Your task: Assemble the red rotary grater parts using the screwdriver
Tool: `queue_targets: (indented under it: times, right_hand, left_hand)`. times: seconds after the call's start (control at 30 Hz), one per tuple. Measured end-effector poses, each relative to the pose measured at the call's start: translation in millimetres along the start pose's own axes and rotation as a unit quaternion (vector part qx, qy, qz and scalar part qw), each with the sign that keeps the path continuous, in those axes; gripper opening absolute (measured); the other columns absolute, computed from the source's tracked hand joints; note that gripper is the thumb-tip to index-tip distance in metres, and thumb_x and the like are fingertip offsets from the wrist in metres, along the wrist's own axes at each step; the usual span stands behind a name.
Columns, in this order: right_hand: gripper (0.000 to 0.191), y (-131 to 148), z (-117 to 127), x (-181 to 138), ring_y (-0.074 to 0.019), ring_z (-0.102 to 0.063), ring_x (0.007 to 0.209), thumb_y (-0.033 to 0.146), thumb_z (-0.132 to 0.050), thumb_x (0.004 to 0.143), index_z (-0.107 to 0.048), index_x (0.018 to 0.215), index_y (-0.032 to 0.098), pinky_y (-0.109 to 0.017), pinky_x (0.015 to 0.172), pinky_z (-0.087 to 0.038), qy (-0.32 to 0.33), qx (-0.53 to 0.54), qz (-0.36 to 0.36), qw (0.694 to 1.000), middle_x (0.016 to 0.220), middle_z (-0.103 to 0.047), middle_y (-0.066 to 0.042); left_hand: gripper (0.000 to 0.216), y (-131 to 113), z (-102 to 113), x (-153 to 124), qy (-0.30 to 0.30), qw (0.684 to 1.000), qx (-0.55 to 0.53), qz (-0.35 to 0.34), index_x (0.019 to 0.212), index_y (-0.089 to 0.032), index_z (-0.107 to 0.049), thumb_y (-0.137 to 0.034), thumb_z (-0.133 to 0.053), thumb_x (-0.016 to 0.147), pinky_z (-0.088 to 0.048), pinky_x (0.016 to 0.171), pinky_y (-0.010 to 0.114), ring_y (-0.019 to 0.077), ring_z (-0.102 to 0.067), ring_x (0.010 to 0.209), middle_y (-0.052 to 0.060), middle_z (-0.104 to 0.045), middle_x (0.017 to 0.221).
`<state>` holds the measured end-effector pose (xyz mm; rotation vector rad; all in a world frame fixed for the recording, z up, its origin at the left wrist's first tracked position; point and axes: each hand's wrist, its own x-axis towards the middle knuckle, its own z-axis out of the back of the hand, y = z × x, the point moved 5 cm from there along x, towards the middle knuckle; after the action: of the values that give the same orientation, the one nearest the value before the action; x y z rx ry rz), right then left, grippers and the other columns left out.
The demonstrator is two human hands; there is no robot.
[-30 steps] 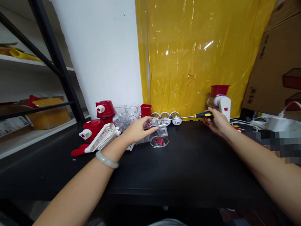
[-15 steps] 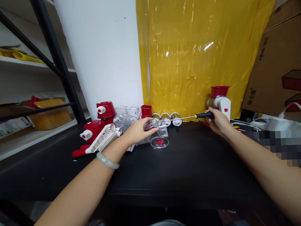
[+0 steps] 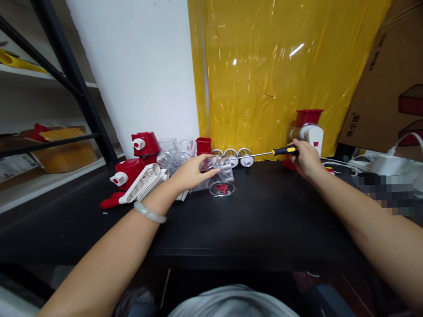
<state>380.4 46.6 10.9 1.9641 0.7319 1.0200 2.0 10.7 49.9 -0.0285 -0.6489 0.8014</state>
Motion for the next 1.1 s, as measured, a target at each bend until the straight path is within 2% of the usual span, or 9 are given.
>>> queue_targets:
  times: [0.1,0.2,0.33,0.4,0.5,0.73,0.87,0.97,1.1]
  right_hand:
    - [0.014,1,-8,-8,-0.0079,-0.048,0.047,0.023,-0.069,0.071,-0.055,0.068,0.022,-0.021,0.039,-0.04,-0.005,0.086,-0.037,0.996,0.062,-0.055,0.003]
    - [0.016,1,-14,-14,-0.0103,-0.053,0.051,0.031,-0.065,0.075,-0.054,0.068,0.022,-0.024,0.043,-0.045,0.001,0.125,-0.073,0.989,0.063,-0.055,0.002]
    - [0.037,4,-7,-12,-0.0131,-0.047,0.042,0.057,-0.055,0.083,-0.054,0.066,0.024,-0.028,0.036,-0.038,-0.031,0.053,-0.026,0.998,0.054,-0.051,-0.001]
    - [0.038,6,-3,-9,-0.0125,-0.041,0.036,0.059,-0.058,0.082,-0.054,0.067,0.025,-0.028,0.032,-0.03,-0.04,-0.017,0.008,0.999,0.047,-0.046,0.001]
    - [0.031,3,-2,-7,-0.01,-0.035,0.034,0.05,-0.064,0.081,-0.053,0.068,0.025,-0.026,0.031,-0.027,-0.034,-0.053,0.018,0.998,0.044,-0.04,0.005]
    - [0.015,0,-13,-12,-0.0077,-0.046,0.045,0.027,-0.061,0.078,-0.048,0.074,0.023,-0.02,0.04,-0.039,-0.039,0.099,-0.067,0.992,0.061,-0.05,0.006]
    - [0.011,0,-16,-17,-0.0095,-0.05,0.048,0.027,-0.051,0.085,-0.049,0.075,0.023,-0.022,0.042,-0.042,-0.044,0.124,-0.11,0.985,0.063,-0.052,0.004]
    - [0.024,3,-11,-14,-0.0109,-0.049,0.044,0.042,-0.049,0.091,-0.05,0.075,0.024,-0.024,0.038,-0.041,-0.054,0.075,-0.064,0.994,0.06,-0.052,0.002]
    - [0.031,3,-8,-10,-0.0099,-0.038,0.035,0.051,-0.063,0.083,-0.05,0.073,0.026,-0.024,0.033,-0.033,-0.022,-0.01,0.007,1.0,0.045,-0.04,0.006]
  left_hand:
    - [0.055,1,0,0,-0.001,1.0,0.0,0.001,0.129,-0.023,-0.057,-0.056,-0.059,0.084,-0.045,0.1,0.044,0.028,-0.06,0.116,0.01,-0.064,0.13]
    - [0.056,1,0,0,0.0,1.0,0.0,0.0,0.129,-0.023,-0.057,-0.057,-0.059,0.084,-0.045,0.1,0.044,0.028,-0.061,0.115,0.01,-0.064,0.129]
    - [0.055,1,0,0,-0.002,1.0,0.001,0.001,0.128,-0.023,-0.058,-0.055,-0.059,0.084,-0.046,0.099,0.044,0.0283,-0.061,0.115,0.01,-0.064,0.129]
    - [0.054,0,1,0,-0.001,1.0,-0.002,0.0,0.128,-0.024,-0.058,-0.055,-0.06,0.084,-0.046,0.099,0.044,0.0281,-0.061,0.114,0.01,-0.065,0.128]
    - [0.054,0,1,1,-0.002,1.0,-0.004,0.0,0.128,-0.023,-0.058,-0.055,-0.06,0.084,-0.046,0.1,0.044,0.0279,-0.061,0.115,0.01,-0.065,0.128]
    - [0.056,-1,1,0,0.002,1.0,0.005,0.004,0.129,-0.023,-0.057,-0.056,-0.059,0.084,-0.045,0.1,0.044,0.0284,-0.061,0.116,0.01,-0.064,0.129]
    - [0.057,-2,2,0,0.002,1.0,0.007,0.007,0.128,-0.022,-0.057,-0.057,-0.058,0.084,-0.046,0.1,0.043,0.0285,-0.061,0.116,0.01,-0.064,0.13]
    - [0.056,-3,2,1,0.003,1.0,0.007,0.009,0.128,-0.023,-0.058,-0.058,-0.058,0.084,-0.045,0.1,0.043,0.0285,-0.061,0.116,0.01,-0.064,0.129]
    - [0.057,-3,1,1,0.003,1.0,0.007,0.008,0.128,-0.022,-0.058,-0.058,-0.058,0.084,-0.046,0.1,0.043,0.0286,-0.061,0.115,0.01,-0.065,0.128]
